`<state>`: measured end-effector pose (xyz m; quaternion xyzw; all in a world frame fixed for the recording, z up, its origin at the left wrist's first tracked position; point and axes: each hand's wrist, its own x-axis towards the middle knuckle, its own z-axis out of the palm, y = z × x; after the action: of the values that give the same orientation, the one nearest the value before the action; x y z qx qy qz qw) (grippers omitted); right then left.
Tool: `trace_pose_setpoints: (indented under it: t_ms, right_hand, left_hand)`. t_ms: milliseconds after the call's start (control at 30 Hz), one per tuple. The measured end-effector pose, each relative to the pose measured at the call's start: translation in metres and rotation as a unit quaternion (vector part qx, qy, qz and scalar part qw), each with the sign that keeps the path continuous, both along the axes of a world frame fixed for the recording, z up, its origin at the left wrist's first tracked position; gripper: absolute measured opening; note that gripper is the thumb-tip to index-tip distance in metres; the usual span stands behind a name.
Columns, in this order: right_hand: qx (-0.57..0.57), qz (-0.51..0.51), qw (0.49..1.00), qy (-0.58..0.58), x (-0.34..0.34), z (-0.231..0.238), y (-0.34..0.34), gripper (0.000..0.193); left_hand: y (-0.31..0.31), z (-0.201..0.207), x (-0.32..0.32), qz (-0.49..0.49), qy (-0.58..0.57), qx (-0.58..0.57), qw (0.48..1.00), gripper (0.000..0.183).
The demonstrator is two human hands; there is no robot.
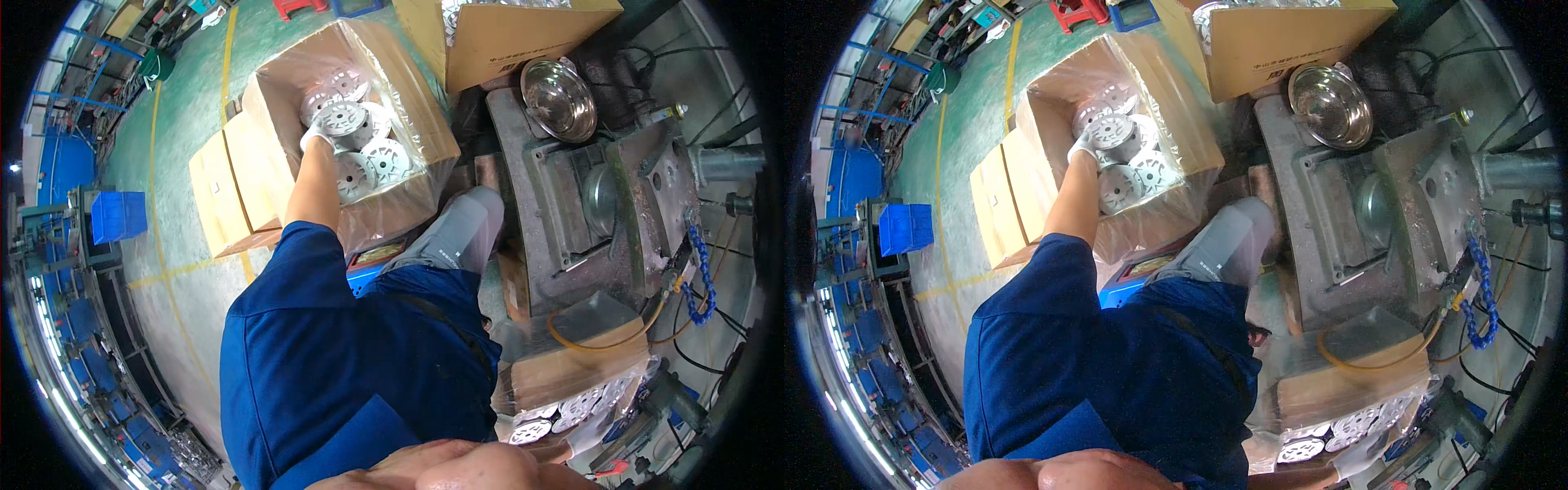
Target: Organizing and inspecting circular metal components in a fabrication workshop.
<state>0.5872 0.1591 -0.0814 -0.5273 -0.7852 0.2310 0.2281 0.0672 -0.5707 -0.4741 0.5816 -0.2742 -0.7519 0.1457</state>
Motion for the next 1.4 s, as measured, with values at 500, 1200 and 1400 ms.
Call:
trace_pose_setpoints:
  t_ms: [500,1200,1400]
  right_hand:
    - [0.051,0.084,0.993,-0.072,-0.034,0.033,-0.039,0.040]
    - [-0.236,0.220,0.938,0.126,-0.063,0.089,-0.125,0.064]
    - [-0.448,0.338,0.820,0.113,-0.081,0.062,-0.156,0.048]
  left_hand:
    - [0.060,0.086,-0.012,-0.278,0.038,-0.032,0.959,0.019]
    - [0.111,0.435,0.072,-0.478,0.397,-0.164,0.766,0.055]
    - [0.178,0.461,0.114,-0.702,0.299,-0.272,0.586,0.055]
